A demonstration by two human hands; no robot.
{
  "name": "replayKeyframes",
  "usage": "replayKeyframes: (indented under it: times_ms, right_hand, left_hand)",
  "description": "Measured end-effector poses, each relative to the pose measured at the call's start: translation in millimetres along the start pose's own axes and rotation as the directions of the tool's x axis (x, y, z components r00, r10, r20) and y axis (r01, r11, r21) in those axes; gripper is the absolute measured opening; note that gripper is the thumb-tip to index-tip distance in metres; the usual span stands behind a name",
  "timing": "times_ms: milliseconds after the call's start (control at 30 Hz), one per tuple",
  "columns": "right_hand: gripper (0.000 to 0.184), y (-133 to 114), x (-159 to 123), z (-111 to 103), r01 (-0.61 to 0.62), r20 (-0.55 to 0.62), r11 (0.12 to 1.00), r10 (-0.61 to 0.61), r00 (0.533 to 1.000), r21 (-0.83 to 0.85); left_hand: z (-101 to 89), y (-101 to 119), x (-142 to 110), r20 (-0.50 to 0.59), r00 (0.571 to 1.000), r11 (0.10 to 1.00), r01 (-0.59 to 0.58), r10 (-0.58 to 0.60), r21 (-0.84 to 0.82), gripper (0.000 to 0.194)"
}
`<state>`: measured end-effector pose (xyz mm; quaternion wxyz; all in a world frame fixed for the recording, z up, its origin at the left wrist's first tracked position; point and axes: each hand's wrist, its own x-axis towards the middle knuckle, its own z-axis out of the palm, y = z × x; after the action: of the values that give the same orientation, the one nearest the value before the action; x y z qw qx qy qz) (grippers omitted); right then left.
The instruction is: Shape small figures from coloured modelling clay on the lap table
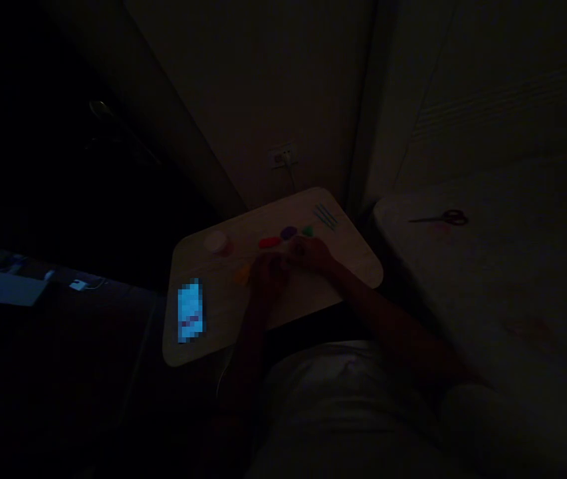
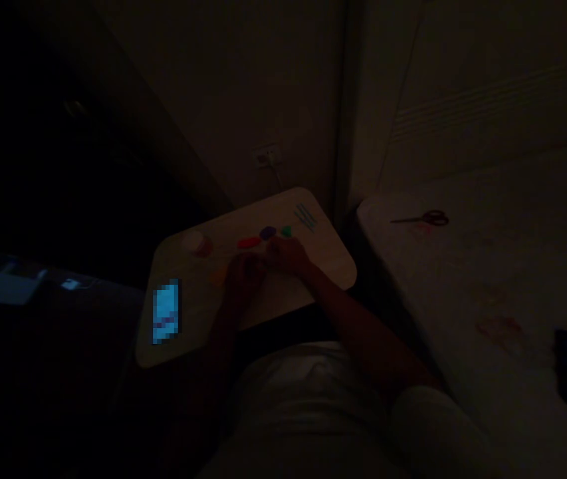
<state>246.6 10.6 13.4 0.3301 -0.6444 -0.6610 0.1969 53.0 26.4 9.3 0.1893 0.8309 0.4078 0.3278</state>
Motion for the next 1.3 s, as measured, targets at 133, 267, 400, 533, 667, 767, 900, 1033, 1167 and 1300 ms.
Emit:
replayKeyframes:
  times_ms: [133,267,400,533,667,767,900,1033,1167,1300]
  right_hand:
    - [0.019,4,-2,2,0.032,-0.019,0.999,-0.032,0.999,-0.038]
    - [0.024,7,-2,6,0.060,-0.022,0.996,-0.062,0.998,-0.072]
    - [0.024,10,-3,7,0.087,-0.052,0.996,-0.088,0.995,-0.031]
    - [0.021,9,-3,6,0.043,-0.070,0.999,-0.044,0.997,-0.015]
    - [0.022,7,-4,5,0.025,-0.067,0.998,-0.029,0.997,-0.057]
    - [0.025,6,-5,5,0.014,-0.066,0.996,-0.020,0.998,-0.091]
    - [0.023,6,-5,6,-0.006,-0.061,0.996,0.001,0.998,-0.090]
    - [0.020,7,-5,5,-0.063,-0.127,0.997,0.058,0.990,-0.036]
    - [0.028,1,-15,0,-0.093,-0.177,0.994,0.080,0.981,-0.061]
    - [0.026,-12,-35,-1,-0.111,-0.135,0.983,0.091,0.987,-0.144]
  left_hand:
    - [-1.3,2,-1,0.024,1.000,1.000,0.018,-0.019,0.021,0.031]
    - [-1.7,2,0,0.038,0.999,0.999,0.015,-0.016,0.042,0.028]
    - [-2.1,3,1,0.039,0.999,0.999,0.000,-0.002,0.046,0.026]
    - [-1.7,3,0,0.031,0.999,0.999,0.005,-0.007,0.046,0.026]
    - [-1.9,4,0,0.030,0.999,0.999,0.027,-0.029,0.040,0.022]
    - [-2.3,5,0,0.039,0.999,0.999,0.022,-0.023,0.027,0.022]
    - [-0.5,2,0,0.034,0.999,1.000,0.009,-0.010,0.030,0.024]
    - [1.5,-1,-1,0.007,1.000,0.999,0.023,-0.024,0.034,0.024]
    - [-1.2,5,0,0.003,1.000,0.999,0.018,-0.019,0.044,0.024]
    - [-5.4,13,-2,-0.009,0.996,0.995,-0.087,0.087,0.055,0.014]
